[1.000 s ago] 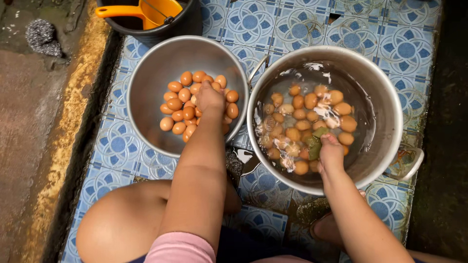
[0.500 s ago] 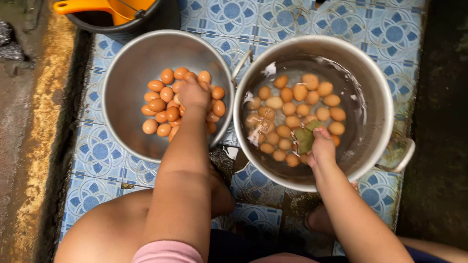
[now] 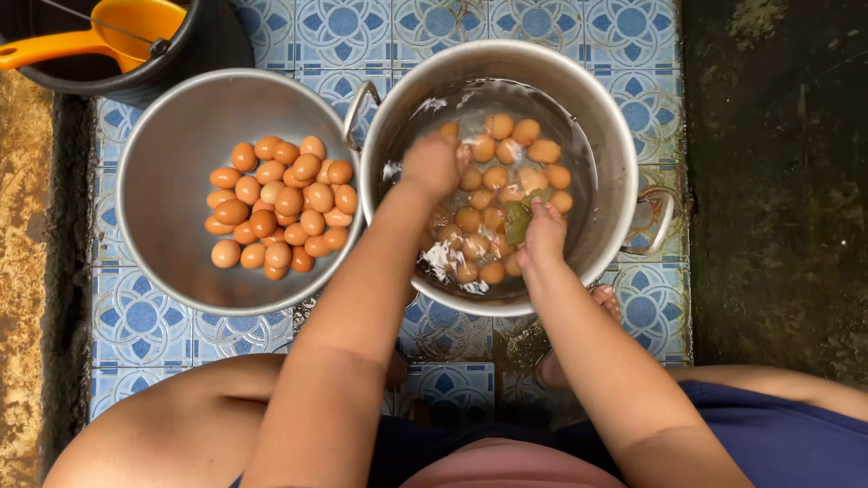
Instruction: The person washes eggs in a pot of water using a green scrubbing tool and transfers them into a dry metal bowl. The person sits on the floor and handles the eggs one by one, scrubbing them before placing them in the adjacent bowl.
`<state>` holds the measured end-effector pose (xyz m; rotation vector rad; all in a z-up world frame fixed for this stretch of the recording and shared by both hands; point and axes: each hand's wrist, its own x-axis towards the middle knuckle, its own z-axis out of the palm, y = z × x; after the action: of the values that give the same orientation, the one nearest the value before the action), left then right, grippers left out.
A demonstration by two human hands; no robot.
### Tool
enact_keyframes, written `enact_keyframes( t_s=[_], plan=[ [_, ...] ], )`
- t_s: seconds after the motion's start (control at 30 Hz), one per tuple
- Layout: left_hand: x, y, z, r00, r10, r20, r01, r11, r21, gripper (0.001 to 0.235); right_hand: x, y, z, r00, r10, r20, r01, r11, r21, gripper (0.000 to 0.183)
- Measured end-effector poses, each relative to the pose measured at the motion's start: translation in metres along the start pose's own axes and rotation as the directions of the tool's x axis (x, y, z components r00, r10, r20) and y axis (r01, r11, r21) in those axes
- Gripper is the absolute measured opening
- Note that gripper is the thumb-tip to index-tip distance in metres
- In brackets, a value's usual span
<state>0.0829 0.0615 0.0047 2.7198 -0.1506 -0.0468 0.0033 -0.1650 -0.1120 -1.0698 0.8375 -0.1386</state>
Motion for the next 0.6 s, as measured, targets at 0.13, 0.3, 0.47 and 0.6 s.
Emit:
enact_keyframes(
  t_s=[0.13,0.3,0.47,0.6],
  plan=[
    [0.013,-0.02,0.092,0.897,-0.199,0.394,0.19,0.98,0.063,0.037,-0.027,-0.018,0.01,0.995,0.096,-0.023,-0.097,0.992,-0.081,0.019],
    [0.001,-0.025,0.119,0.724,-0.316,0.613,0.374,0.927,0.035,0.043,-0.033,-0.019,0.011,0.977,0.212,-0.003,-0.212,0.975,-0.064,0.015],
    [0.008,-0.03,0.109,0.691,-0.594,0.412,0.698,0.695,-0.169,0.032,-0.073,-0.039,0.032,0.909,0.415,0.049,-0.407,0.906,-0.117,0.022],
    [0.024,-0.054,0.187,0.779,-0.538,0.322,0.588,0.805,-0.077,0.032,-0.048,-0.011,0.016,0.903,0.421,0.089,-0.393,0.891,-0.228,0.026]
  ],
)
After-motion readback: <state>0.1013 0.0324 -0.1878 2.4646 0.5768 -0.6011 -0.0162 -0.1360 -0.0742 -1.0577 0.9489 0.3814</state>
